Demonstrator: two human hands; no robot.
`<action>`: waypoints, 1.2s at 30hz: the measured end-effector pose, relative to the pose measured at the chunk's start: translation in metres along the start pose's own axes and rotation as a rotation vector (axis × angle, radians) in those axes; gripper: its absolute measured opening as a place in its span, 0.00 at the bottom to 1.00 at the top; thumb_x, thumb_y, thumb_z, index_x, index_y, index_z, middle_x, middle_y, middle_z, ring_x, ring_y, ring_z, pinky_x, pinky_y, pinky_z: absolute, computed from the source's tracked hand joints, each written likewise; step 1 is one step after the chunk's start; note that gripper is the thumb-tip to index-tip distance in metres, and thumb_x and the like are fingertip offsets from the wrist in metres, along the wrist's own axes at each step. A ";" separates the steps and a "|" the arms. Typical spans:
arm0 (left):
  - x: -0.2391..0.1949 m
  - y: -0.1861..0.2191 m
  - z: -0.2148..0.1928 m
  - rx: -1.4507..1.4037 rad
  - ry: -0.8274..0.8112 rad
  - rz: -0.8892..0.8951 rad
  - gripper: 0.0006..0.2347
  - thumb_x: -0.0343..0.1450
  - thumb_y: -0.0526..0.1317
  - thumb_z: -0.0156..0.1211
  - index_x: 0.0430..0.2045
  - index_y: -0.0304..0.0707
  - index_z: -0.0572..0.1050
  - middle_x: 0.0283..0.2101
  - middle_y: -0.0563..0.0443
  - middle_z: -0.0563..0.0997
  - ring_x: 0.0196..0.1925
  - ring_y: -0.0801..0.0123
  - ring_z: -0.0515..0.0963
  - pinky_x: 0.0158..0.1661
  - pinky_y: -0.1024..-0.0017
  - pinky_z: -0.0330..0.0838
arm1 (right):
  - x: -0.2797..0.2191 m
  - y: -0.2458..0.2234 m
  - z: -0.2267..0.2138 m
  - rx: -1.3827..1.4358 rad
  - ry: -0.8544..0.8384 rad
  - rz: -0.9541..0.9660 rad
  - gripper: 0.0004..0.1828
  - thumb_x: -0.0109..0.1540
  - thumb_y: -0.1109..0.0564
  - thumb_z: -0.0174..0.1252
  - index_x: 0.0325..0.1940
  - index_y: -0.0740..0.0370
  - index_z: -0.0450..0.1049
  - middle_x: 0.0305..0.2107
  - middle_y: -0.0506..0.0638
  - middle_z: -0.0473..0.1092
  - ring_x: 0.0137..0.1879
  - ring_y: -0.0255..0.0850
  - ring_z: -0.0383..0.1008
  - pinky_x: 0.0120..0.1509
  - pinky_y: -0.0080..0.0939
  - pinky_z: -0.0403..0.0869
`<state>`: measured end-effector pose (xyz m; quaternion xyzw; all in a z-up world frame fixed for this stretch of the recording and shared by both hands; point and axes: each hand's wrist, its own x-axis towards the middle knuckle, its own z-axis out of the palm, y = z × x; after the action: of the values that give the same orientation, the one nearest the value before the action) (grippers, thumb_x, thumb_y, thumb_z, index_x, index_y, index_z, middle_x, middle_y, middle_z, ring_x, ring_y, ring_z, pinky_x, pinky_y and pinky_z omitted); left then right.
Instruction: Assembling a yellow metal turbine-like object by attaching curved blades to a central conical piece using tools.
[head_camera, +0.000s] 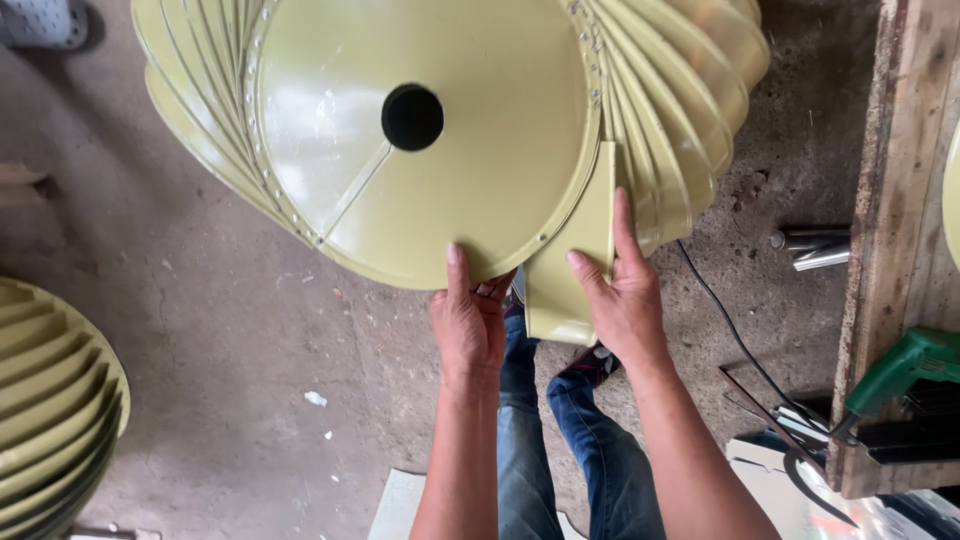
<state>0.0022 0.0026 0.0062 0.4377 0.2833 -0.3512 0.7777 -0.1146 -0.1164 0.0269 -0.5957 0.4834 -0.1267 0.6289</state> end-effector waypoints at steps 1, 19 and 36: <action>0.001 0.001 0.001 0.030 -0.001 0.012 0.23 0.74 0.47 0.58 0.57 0.24 0.68 0.57 0.37 0.77 0.56 0.51 0.81 0.59 0.49 0.76 | 0.002 0.002 0.001 -0.058 -0.019 -0.099 0.46 0.67 0.57 0.59 0.83 0.48 0.41 0.79 0.58 0.45 0.79 0.47 0.57 0.78 0.43 0.66; -0.025 0.017 0.135 1.883 -0.194 1.321 0.22 0.72 0.53 0.58 0.51 0.33 0.77 0.63 0.37 0.75 0.67 0.40 0.73 0.68 0.49 0.51 | 0.011 0.010 0.001 -0.124 -0.016 -0.067 0.40 0.69 0.60 0.54 0.82 0.59 0.44 0.79 0.58 0.45 0.83 0.47 0.43 0.82 0.46 0.51; 0.144 0.116 0.190 2.139 -0.167 1.021 0.28 0.77 0.61 0.52 0.73 0.60 0.60 0.78 0.49 0.50 0.79 0.44 0.44 0.71 0.35 0.39 | 0.008 0.020 0.004 0.067 0.036 -0.060 0.35 0.69 0.56 0.54 0.80 0.50 0.52 0.78 0.54 0.49 0.71 0.41 0.62 0.70 0.37 0.70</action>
<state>0.2044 -0.1645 0.0412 0.9029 -0.4127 -0.0865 0.0833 -0.1162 -0.1149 0.0052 -0.5861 0.4721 -0.1725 0.6355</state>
